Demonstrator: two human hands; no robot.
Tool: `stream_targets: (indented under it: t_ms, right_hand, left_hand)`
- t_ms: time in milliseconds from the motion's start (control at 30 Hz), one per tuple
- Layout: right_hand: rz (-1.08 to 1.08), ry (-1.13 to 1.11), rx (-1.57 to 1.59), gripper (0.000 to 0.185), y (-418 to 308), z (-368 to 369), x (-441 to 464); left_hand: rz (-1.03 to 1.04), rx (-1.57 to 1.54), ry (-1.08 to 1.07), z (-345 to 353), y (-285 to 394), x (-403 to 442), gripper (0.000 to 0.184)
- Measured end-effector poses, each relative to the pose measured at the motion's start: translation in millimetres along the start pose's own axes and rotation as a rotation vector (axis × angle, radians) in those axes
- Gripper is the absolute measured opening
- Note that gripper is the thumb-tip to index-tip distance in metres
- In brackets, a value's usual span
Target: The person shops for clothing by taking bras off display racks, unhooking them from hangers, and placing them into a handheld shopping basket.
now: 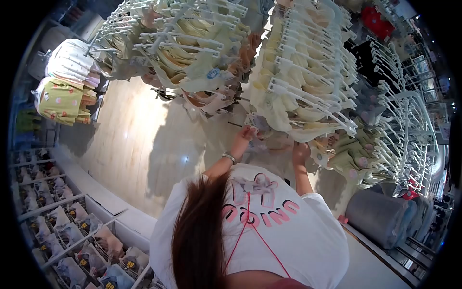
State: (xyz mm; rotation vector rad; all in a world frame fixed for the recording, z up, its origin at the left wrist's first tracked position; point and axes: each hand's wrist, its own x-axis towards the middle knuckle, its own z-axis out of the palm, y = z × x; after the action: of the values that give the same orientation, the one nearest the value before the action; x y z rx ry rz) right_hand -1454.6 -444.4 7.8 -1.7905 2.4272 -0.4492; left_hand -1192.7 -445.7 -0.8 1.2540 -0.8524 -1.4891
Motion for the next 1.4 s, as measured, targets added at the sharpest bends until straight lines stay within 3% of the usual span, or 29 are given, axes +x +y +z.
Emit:
stream_targets:
  t_ms: [67, 267, 367, 567, 767, 1067, 1267, 1367, 1400]
  right_hand:
    - [-0.083, 0.11, 0.105, 0.022, -3, -2, -9]
    - [0.035, -0.009, 0.027, 0.022, -11, 13, -29]
    - [0.034, 0.015, 0.004, 0.019, -16, 13, -36]
    - [0.076, 0.013, -0.046, 0.019, -16, 9, -64]
    - [0.167, 0.103, 0.007, 0.02, -23, 0, -86]
    - [-0.055, 0.138, -0.034, 0.017, -59, -17, -88]
    - [-0.263, 0.288, 0.108, 0.011, -92, -39, -88]
    - [-0.267, 0.274, 0.119, 0.01, -104, -46, -91]
    - [-0.266, 0.279, 0.125, 0.009, -105, -47, -91]
  left_hand:
    - [0.103, -0.083, -0.003, 0, 5, -1, 0.025]
    - [0.027, 0.121, 0.058, -33, -34, 17, 0.026]
    - [-0.09, 0.053, 0.009, -43, -10, 11, 0.026]
    - [0.017, 0.067, -0.106, -55, -32, 11, 0.022]
    - [-0.073, 0.096, -0.178, -51, 2, -18, 0.016]
    - [-0.031, 0.103, -0.171, -37, 48, -32, 0.024]
    - [0.064, -0.159, 0.107, -15, 62, -30, 0.028]
    - [-0.015, -0.298, 0.193, -14, 59, -28, 0.03]
    - [-0.042, -0.343, 0.135, -17, 57, -25, 0.029]
